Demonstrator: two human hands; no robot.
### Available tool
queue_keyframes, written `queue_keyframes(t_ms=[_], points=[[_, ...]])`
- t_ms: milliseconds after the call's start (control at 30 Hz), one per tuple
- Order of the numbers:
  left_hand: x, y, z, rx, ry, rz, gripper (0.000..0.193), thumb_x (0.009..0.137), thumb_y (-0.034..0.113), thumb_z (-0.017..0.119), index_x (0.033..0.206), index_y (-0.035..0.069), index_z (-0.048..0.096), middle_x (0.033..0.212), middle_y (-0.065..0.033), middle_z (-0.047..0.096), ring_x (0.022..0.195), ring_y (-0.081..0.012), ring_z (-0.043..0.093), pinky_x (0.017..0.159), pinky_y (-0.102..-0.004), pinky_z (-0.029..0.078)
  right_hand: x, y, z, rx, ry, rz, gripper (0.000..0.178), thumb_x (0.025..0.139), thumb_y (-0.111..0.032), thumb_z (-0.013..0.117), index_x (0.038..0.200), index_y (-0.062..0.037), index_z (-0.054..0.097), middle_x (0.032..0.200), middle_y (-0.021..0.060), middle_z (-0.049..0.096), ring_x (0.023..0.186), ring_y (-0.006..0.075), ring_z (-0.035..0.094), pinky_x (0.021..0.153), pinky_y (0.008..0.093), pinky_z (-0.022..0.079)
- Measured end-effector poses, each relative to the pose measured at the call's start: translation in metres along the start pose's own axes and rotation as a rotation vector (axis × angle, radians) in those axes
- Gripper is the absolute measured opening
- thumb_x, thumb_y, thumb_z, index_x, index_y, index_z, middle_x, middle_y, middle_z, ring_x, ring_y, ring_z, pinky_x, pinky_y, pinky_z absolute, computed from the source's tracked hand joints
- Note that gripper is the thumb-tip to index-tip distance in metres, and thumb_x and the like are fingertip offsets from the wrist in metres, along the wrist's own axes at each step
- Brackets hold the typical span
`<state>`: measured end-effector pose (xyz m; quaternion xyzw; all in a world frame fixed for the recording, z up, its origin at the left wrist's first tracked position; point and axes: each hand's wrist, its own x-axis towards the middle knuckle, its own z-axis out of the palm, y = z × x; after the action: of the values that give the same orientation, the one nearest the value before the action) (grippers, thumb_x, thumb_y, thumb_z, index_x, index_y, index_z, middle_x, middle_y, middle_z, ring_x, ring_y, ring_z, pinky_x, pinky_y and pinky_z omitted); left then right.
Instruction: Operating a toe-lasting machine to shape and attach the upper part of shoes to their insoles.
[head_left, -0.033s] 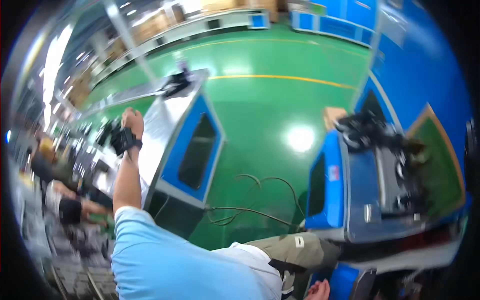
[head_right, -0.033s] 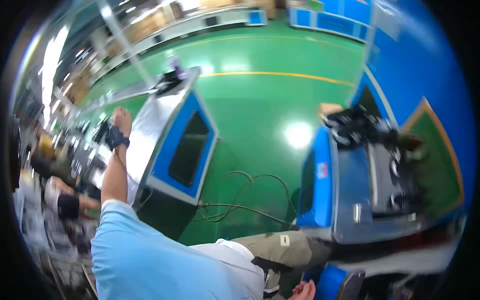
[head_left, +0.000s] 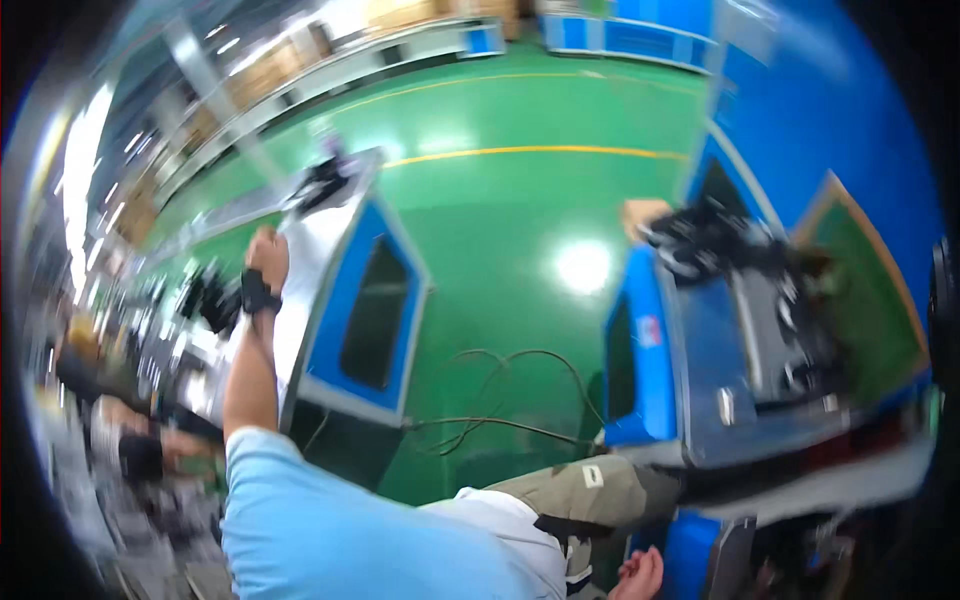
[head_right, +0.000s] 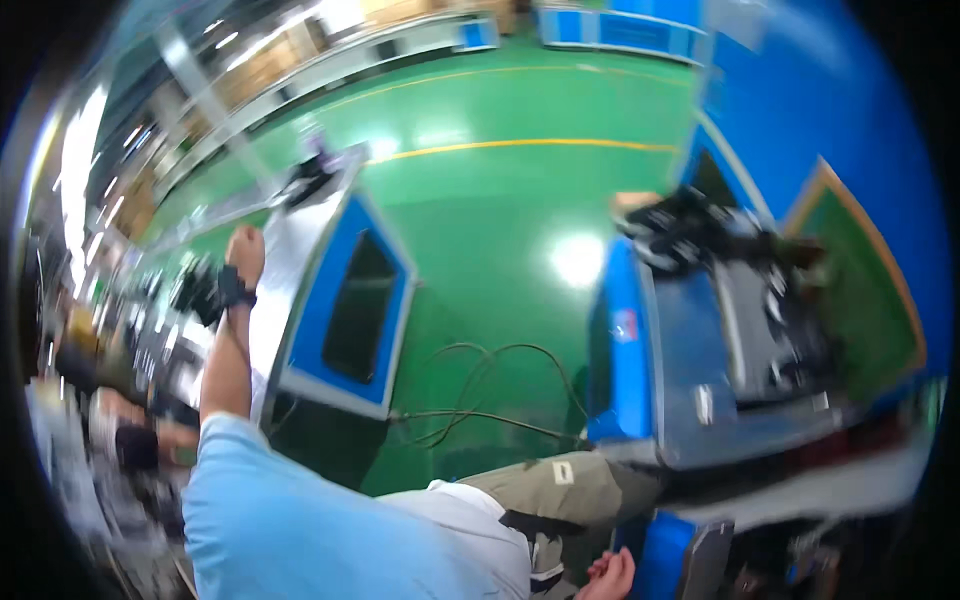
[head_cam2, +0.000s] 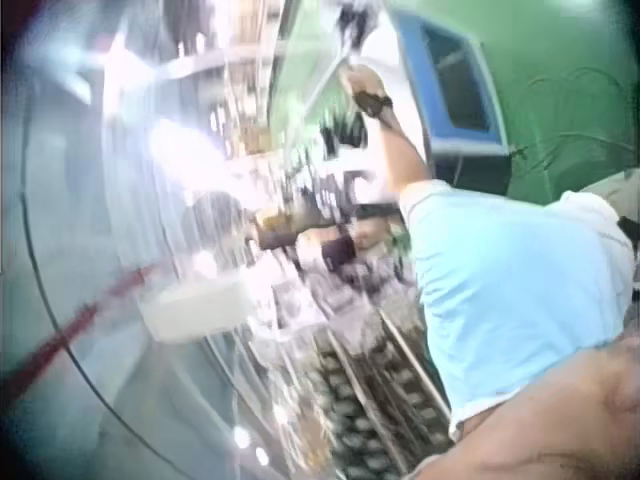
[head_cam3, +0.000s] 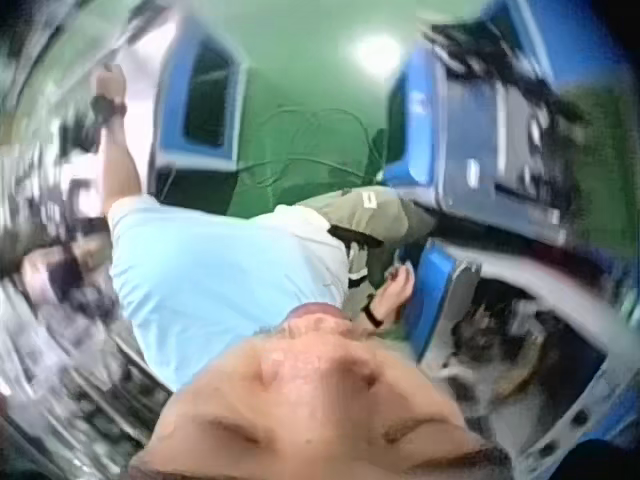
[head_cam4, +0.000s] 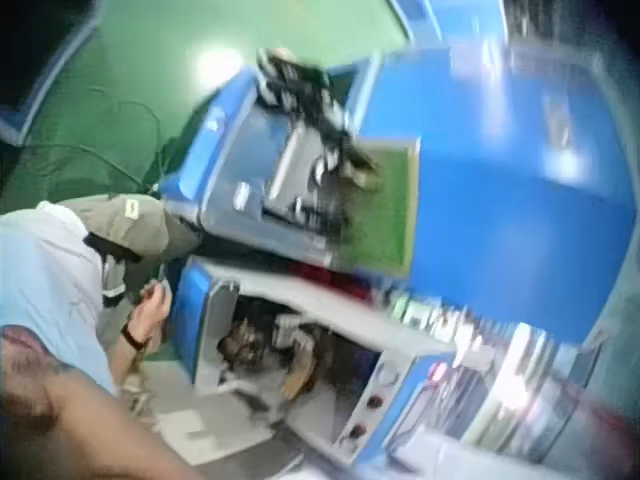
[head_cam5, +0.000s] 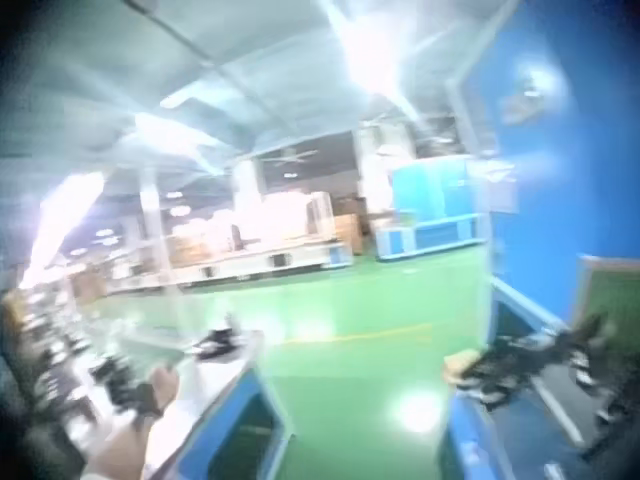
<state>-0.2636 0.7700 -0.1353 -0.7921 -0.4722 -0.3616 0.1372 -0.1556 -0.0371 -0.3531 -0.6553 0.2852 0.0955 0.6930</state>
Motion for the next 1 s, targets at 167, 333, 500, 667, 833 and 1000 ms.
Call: queue_keyframes(t_ms=[167,333,500,667,833,1000], points=[[-0.082,0.344,0.061,-0.742,-0.551,0.554,0.02,0.092,0.014,0.066,0.106,0.001,0.071,0.099,-0.0191,0.074,0.093,-0.0371,0.071,0.084,-0.0418,0.055,0.043,0.1,-0.006,-0.931,-0.023,-0.47,0.024,0.087,-0.01,0.057,0.103,0.0008,0.072,0.097,0.0185,0.073,0.083,0.0349,0.071,0.074,0.0447,0.057],[-0.223,0.689,0.038,-1.088,-0.86,1.214,0.031,0.091,0.021,0.068,0.114,0.0,0.07,0.109,-0.018,0.074,0.098,-0.0308,0.072,0.087,-0.0393,0.056,0.072,0.149,-0.017,-1.343,-0.712,0.339,0.027,0.082,-0.016,0.062,0.099,0.0005,0.075,0.107,0.0209,0.072,0.101,0.046,0.066,0.087,0.0508,0.053],[-0.334,0.897,0.022,-1.175,-1.131,1.044,0.06,0.09,0.046,0.069,0.116,-0.008,0.067,0.108,-0.0198,0.075,0.098,-0.0277,0.072,0.088,-0.0365,0.056,0.073,0.171,-0.006,-1.334,-0.583,0.397,0.026,0.083,-0.018,0.062,0.097,0.0015,0.073,0.104,0.0219,0.072,0.098,0.0447,0.067,0.085,0.0502,0.053],[-0.423,0.939,0.0,-0.983,-1.099,0.778,0.083,0.073,0.052,0.084,0.122,-0.01,0.058,0.117,-0.0267,0.067,0.111,-0.034,0.067,0.092,-0.0409,0.053,0.072,0.158,-0.007,-1.254,-0.488,0.454,0.026,0.085,-0.019,0.063,0.095,0.0025,0.072,0.101,0.023,0.072,0.095,0.0434,0.068,0.083,0.0496,0.053],[-0.403,0.926,-0.01,-1.079,-1.185,0.777,0.076,0.073,0.042,0.085,0.124,-0.007,0.058,0.119,-0.028,0.067,0.112,-0.0358,0.067,0.094,-0.0414,0.053,0.073,0.16,-0.003,-1.205,-0.357,0.466,0.026,0.086,-0.021,0.063,0.093,0.0034,0.071,0.098,0.024,0.072,0.093,0.0422,0.068,0.081,0.049,0.052],[-0.33,0.828,-0.076,-1.339,-1.325,0.639,0.061,0.079,0.027,0.079,0.126,-0.006,0.057,0.107,-0.0176,0.072,0.099,-0.0261,0.07,0.087,-0.0364,0.056,0.063,0.177,0.001,-1.099,-0.065,0.399,0.028,0.087,-0.022,0.064,0.091,0.0044,0.07,0.095,0.025,0.072,0.09,0.0409,0.069,0.079,0.0484,0.052]])
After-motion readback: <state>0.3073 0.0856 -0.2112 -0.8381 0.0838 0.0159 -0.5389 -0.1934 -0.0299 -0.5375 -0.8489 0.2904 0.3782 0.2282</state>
